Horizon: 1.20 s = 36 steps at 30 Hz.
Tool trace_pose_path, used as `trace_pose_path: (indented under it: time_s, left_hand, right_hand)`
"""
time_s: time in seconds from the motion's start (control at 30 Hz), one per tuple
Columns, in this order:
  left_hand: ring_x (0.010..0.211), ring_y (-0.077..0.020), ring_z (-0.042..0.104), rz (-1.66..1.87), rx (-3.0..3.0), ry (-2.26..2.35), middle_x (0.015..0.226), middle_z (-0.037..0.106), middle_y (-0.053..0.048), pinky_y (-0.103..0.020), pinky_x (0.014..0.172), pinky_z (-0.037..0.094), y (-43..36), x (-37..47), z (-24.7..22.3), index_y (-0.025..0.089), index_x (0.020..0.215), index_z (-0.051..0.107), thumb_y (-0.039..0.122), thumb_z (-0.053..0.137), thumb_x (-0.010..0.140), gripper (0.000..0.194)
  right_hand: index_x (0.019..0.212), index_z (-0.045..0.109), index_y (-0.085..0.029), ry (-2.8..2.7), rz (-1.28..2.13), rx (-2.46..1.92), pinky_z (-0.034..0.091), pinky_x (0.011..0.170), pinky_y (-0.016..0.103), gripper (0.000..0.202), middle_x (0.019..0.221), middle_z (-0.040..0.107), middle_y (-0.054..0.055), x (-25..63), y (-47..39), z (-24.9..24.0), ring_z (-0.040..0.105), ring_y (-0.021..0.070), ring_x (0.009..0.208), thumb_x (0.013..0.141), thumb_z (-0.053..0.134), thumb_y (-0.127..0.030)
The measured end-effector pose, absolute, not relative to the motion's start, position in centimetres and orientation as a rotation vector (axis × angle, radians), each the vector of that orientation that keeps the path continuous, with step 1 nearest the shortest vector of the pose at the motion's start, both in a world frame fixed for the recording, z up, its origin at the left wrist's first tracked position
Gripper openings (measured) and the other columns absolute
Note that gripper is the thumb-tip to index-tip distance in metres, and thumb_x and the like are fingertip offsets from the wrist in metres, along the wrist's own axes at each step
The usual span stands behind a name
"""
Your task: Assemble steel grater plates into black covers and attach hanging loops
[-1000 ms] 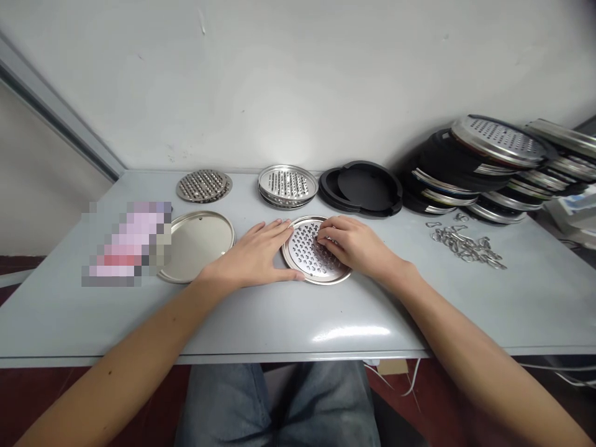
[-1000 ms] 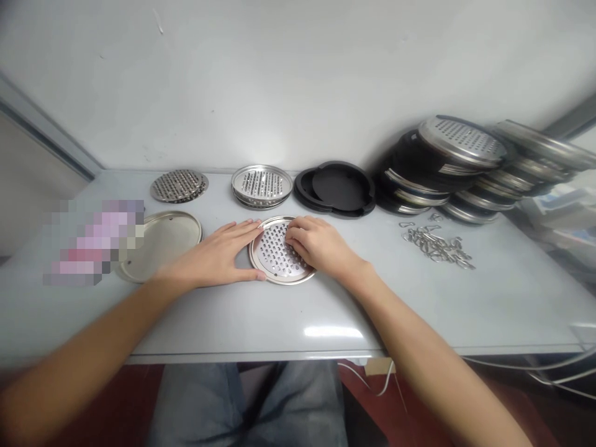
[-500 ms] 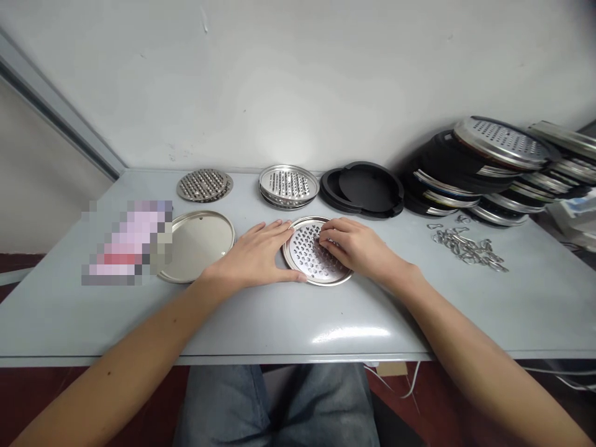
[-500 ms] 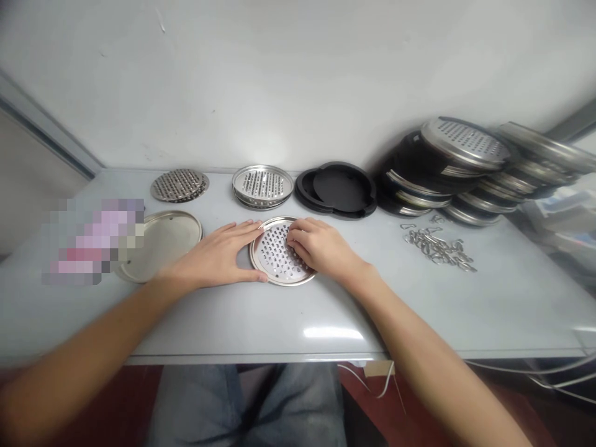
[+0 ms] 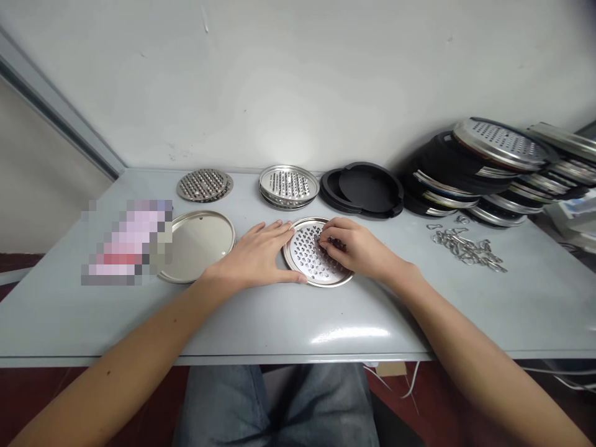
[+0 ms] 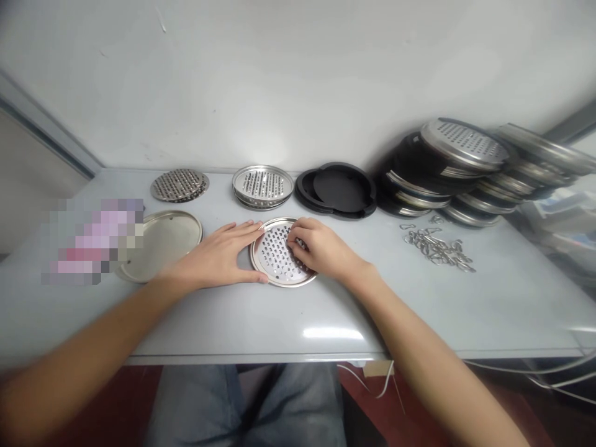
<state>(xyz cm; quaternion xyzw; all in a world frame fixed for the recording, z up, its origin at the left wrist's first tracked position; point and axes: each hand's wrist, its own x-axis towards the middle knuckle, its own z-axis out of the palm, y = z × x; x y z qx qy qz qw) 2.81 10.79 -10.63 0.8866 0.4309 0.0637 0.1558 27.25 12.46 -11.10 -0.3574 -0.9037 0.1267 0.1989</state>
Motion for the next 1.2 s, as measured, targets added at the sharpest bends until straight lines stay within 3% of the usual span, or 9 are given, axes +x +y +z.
trace_pose_path:
  time_s: [0.43,0.77,1.0,1.2]
  left_hand:
    - [0.139,-0.0319,0.032,0.222,2.640,1.227,0.148,0.042,-0.012,-0.046,0.114,0.023,10.45,3.07,-10.69,0.016,0.140,0.042,0.080,0.047,0.075,0.092]
    - [0.140,-0.0311,0.031,0.203,2.651,1.234,0.150,0.040,-0.012,-0.045,0.115,0.023,10.30,2.91,-10.63,0.017,0.142,0.040,0.081,0.043,0.076,0.092]
    - [0.143,-0.0337,0.025,0.118,2.612,1.264,0.152,0.036,-0.013,-0.050,0.115,0.019,10.25,3.09,-10.50,0.020,0.144,0.038,0.083,0.042,0.074,0.095]
    - [0.144,-0.0365,0.021,0.111,2.624,1.261,0.155,0.030,-0.014,-0.055,0.114,0.017,9.93,3.15,-10.62,0.023,0.145,0.038,0.086,0.040,0.071,0.097]
  right_hand:
    - [0.088,0.064,-0.017,-2.541,0.377,-0.970,0.051,0.080,0.035,0.015,0.095,0.061,0.009,27.28,12.70,-10.77,0.060,0.0213,0.087,0.088,0.050,-0.013]
    - [0.090,0.063,-0.018,-2.573,0.360,-0.965,0.051,0.082,0.037,0.017,0.099,0.060,0.011,27.42,12.48,-10.59,0.059,0.0222,0.091,0.092,0.046,-0.016]
    - [0.088,0.063,-0.019,-2.569,0.404,-0.973,0.051,0.079,0.035,0.012,0.096,0.061,0.010,27.76,12.49,-10.50,0.059,0.0214,0.087,0.088,0.051,-0.016]
    - [0.110,0.060,-0.017,-2.496,0.305,-1.066,0.049,0.081,0.037,0.022,0.099,0.065,0.010,27.63,12.84,-10.76,0.060,0.0237,0.091,0.090,0.051,-0.021]
